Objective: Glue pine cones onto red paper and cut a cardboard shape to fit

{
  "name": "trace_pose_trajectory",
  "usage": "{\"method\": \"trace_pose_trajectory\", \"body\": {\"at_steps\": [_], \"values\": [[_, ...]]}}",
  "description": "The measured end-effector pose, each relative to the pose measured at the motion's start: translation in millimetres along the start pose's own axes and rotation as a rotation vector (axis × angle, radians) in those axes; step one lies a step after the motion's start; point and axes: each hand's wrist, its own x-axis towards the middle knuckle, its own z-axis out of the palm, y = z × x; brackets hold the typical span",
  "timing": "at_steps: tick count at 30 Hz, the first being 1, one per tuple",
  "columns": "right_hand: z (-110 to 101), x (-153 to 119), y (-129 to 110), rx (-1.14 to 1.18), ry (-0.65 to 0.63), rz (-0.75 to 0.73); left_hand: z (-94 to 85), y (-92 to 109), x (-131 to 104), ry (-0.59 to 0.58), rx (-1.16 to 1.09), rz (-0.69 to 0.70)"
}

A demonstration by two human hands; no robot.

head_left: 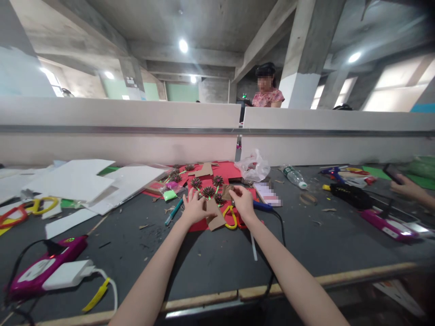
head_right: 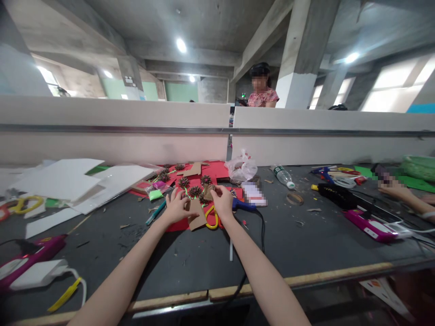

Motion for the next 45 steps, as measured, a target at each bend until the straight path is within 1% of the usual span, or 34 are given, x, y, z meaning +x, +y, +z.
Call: {"method": "trace_pose_trajectory", "body": {"at_steps": [3, 5, 6, 8, 9, 10, 12, 14, 16, 18, 20, 22, 25, 31, 35, 37, 39, 41, 43, 45], "values": [[0, -2, -3, 0.009, 0.012, -0.001, -6.7, 0, 3, 0.111, -0.098, -0.022], [0, -2, -3, 0.027, 0.047, 0.024, -14.2, 0, 6, 0.173, -0.257, -0.026], [0, -2, -4, 0.033, 0.065, 0.031, -18.3, -1, 7, 0.173, -0.367, -0.020], [-1, -2, -4, 0.047, 0.084, 0.024, -25.7, -1, 9, 0.129, -0.613, -0.007], [-1, -2, -5, 0.056, 0.089, 0.019, -28.6, -1, 10, 0.128, -0.725, -0.008], [-2, -2, -6, 0.072, 0.087, 0.016, -30.8, 0, 10, 0.154, -0.823, -0.018], [-3, -1, -9, 0.117, 0.076, 0.022, -32.6, 1, 11, 0.283, -0.961, -0.058], [-3, -2, -13, 0.158, 0.044, 0.028, -31.9, 2, 11, 0.425, -1.025, -0.108], [-2, -5, -17, 0.212, -0.035, 0.018, -29.5, 3, 11, 0.512, -1.037, -0.146], [-1, -7, -19, 0.281, -0.130, -0.003, -26.7, 4, 11, 0.550, -1.031, -0.160], [0, -9, -19, 0.338, -0.189, -0.018, -24.4, 5, 11, 0.564, -1.022, -0.165], [2, -9, -17, 0.356, -0.190, -0.014, -23.2, 6, 10, 0.563, -1.009, -0.168], [2, -8, -14, 0.349, -0.149, -0.010, -22.5, 9, 9, 0.544, -0.975, -0.160], [3, -7, -12, 0.360, -0.103, -0.051, -20.0, 8, 10, 0.537, -0.964, -0.155], [6, -7, -9, 0.412, -0.172, -0.043, -19.3, 7, 10, 0.526, -1.008, -0.226], [8, -7, -7, 0.389, -0.186, -0.048, -19.7, 9, 8, 0.543, -0.926, -0.237], [10, -8, -6, 0.353, -0.171, -0.061, -20.1, 13, 5, 0.577, -0.770, -0.186], [10, -10, -7, 0.332, -0.142, -0.078, -20.3, 19, 2, 0.588, -0.622, -0.088], [10, -13, -9, 0.324, -0.126, -0.103, -20.3, 26, 0, 0.554, -0.550, -0.006], [9, -16, -13, 0.336, -0.138, -0.148, -21.0, 32, -2, 0.505, -0.557, 0.013]]}}
